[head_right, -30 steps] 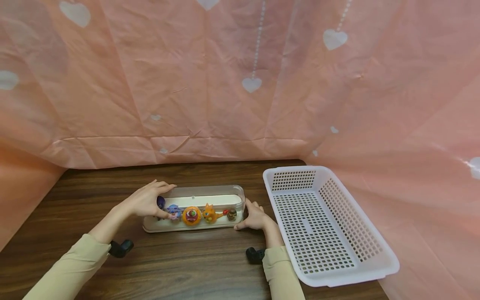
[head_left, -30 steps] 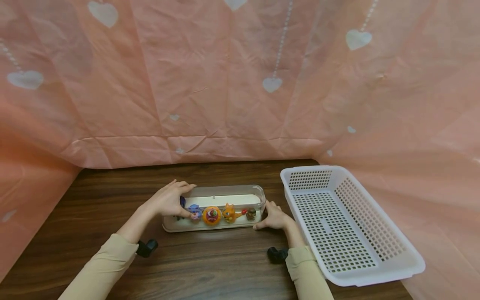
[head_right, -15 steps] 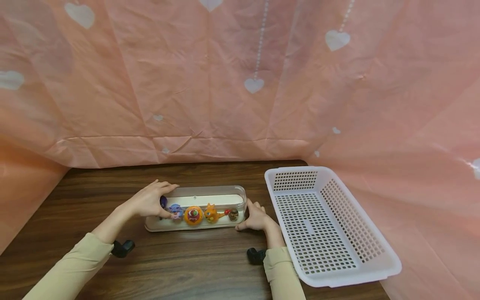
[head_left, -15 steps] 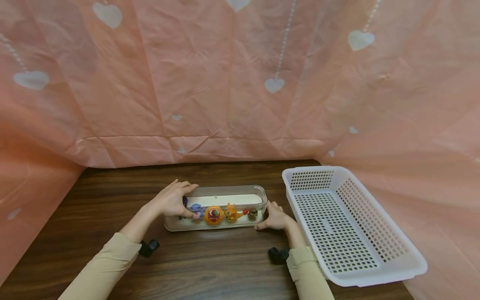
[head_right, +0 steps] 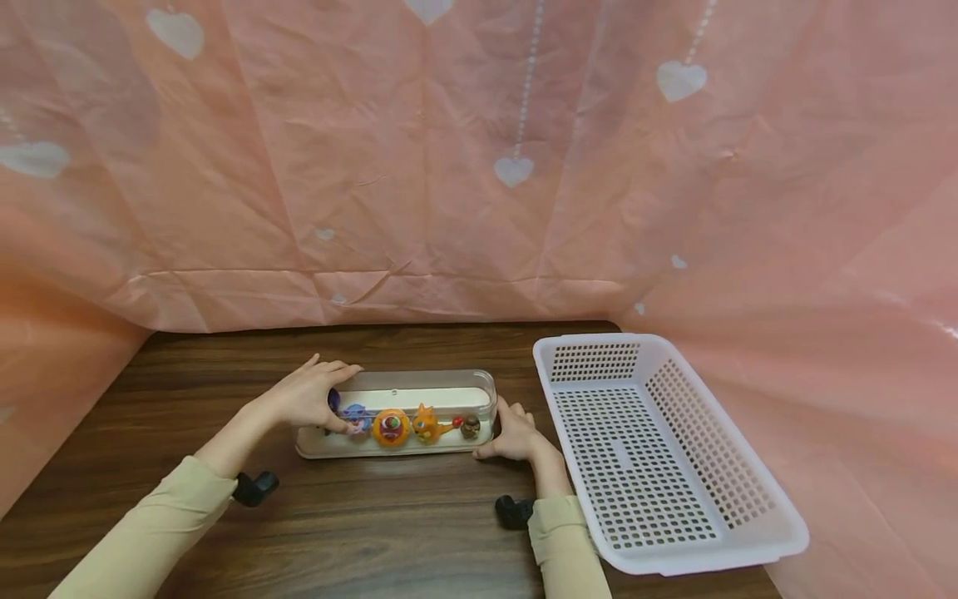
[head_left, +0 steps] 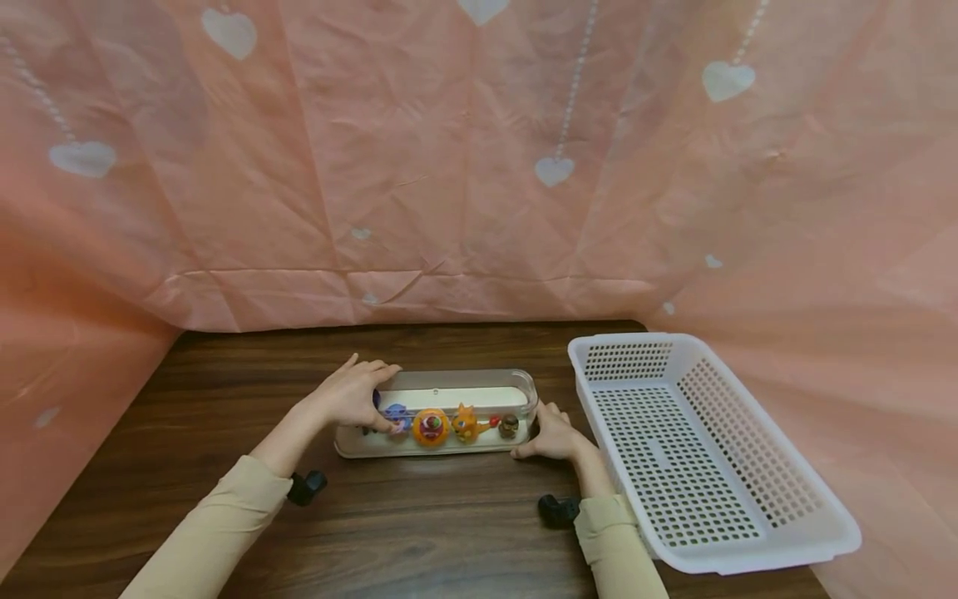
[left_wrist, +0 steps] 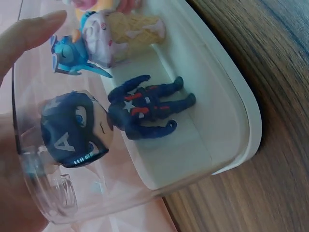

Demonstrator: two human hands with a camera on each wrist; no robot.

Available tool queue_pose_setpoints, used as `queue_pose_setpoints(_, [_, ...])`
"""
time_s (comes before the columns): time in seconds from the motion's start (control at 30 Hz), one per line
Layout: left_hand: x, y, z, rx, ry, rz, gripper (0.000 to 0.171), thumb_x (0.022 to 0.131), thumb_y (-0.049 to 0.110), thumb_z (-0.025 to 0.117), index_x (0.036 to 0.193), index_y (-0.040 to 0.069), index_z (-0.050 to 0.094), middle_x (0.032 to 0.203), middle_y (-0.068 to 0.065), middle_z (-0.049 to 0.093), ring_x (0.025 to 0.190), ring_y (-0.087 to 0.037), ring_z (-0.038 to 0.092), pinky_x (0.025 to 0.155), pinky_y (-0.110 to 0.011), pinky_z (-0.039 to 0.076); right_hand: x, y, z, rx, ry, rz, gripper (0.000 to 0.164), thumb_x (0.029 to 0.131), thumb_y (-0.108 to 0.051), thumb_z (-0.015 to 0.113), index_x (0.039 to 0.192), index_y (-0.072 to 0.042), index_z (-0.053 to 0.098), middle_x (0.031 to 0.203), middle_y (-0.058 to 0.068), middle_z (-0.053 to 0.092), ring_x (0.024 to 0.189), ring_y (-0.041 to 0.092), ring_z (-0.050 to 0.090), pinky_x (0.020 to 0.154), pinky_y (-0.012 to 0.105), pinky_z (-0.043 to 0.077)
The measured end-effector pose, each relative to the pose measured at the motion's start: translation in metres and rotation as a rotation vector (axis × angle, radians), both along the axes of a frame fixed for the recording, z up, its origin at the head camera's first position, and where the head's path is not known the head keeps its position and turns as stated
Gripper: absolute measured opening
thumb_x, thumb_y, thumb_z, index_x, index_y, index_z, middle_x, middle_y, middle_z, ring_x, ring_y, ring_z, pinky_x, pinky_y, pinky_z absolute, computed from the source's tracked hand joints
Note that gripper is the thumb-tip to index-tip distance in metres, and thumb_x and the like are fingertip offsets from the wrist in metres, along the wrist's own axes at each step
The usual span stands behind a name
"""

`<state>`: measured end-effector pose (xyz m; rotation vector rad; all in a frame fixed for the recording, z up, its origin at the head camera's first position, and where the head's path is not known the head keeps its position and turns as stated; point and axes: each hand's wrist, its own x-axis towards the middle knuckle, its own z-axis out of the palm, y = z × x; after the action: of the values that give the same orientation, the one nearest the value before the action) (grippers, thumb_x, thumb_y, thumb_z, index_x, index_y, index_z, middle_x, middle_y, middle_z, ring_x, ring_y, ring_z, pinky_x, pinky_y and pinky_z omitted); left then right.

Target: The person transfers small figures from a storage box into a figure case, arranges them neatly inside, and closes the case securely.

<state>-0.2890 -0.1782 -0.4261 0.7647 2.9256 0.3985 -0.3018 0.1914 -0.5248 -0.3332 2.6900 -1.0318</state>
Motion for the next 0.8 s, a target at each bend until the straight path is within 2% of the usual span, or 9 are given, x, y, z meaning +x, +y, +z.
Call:
queue_pose_setpoints(0.17, [0.002,0.001,-0.001,0.009,-0.002,0.008,0.100,0.070,0.048,0.084,0.148,0.004,0.041,0.144,-0.021,0.046,0.134,-0.040,0.040,0.113,-0.066,0.008,0.001,0.000,0.002,0.025,0.007,-0.010,0.096,0.065,-0.038,0.089,0.142,-0.005,0.043,0.127,0.021,0.046,0.126,0.052,0.032,0.102,0.062,0.032])
queue_pose_setpoints(0.33, [0.008,0.001,0.000,0.039,-0.031,0.032,0.103,0.071,0.049,0.083,0.153,0.009,0.034,0.148,-0.021,0.042,0.137,-0.044,0.034,0.106,-0.075,0.000,0.003,-0.004,0.008,0.020,-0.004,-0.004,0.106,0.064,-0.046,0.088,0.147,-0.006,0.036,0.131,0.023,0.045,0.127,0.052,0.035,0.102,0.063,0.034])
queue_pose_setpoints(0.43, [0.011,0.003,0.000,0.060,-0.047,0.049,0.104,0.073,0.053,0.080,0.155,0.013,0.031,0.152,-0.021,0.036,0.139,-0.046,0.029,0.104,-0.077,-0.002,0.005,-0.007,0.012,0.018,0.014,0.012,0.111,0.064,-0.048,0.088,0.150,-0.007,0.032,0.131,0.023,0.047,0.126,0.051,0.038,0.101,0.064,0.034])
queue_pose_setpoints(0.57, [0.015,0.005,0.004,0.092,-0.030,0.074,0.099,0.078,0.057,0.074,0.156,0.015,0.029,0.156,-0.020,0.029,0.140,-0.049,0.023,0.102,-0.078,-0.004,0.006,-0.010,0.022,0.026,0.024,0.008,0.115,0.066,-0.051,0.086,0.153,-0.007,0.025,0.137,0.026,0.046,0.128,0.052,0.036,0.103,0.065,0.031])
queue_pose_setpoints(0.63, [0.019,0.005,0.008,0.108,-0.020,0.101,0.096,0.081,0.058,0.071,0.156,0.015,0.028,0.157,-0.021,0.027,0.141,-0.049,0.020,0.102,-0.078,-0.004,0.008,-0.010,0.028,0.013,0.017,-0.002,0.119,0.068,-0.052,0.085,0.156,-0.008,0.018,0.144,0.029,0.040,0.133,0.054,0.031,0.105,0.067,0.026])
queue_pose_setpoints(0.8, [0.032,0.001,0.019,0.180,-0.044,0.205,0.092,0.087,0.061,0.061,0.157,0.013,0.024,0.159,-0.024,0.018,0.142,-0.050,0.012,0.102,-0.078,-0.005,0.015,-0.013,0.045,-0.023,-0.002,-0.028,0.124,0.070,-0.057,0.081,0.159,-0.025,0.001,0.157,0.029,0.019,0.141,0.055,0.014,0.107,0.071,0.018])
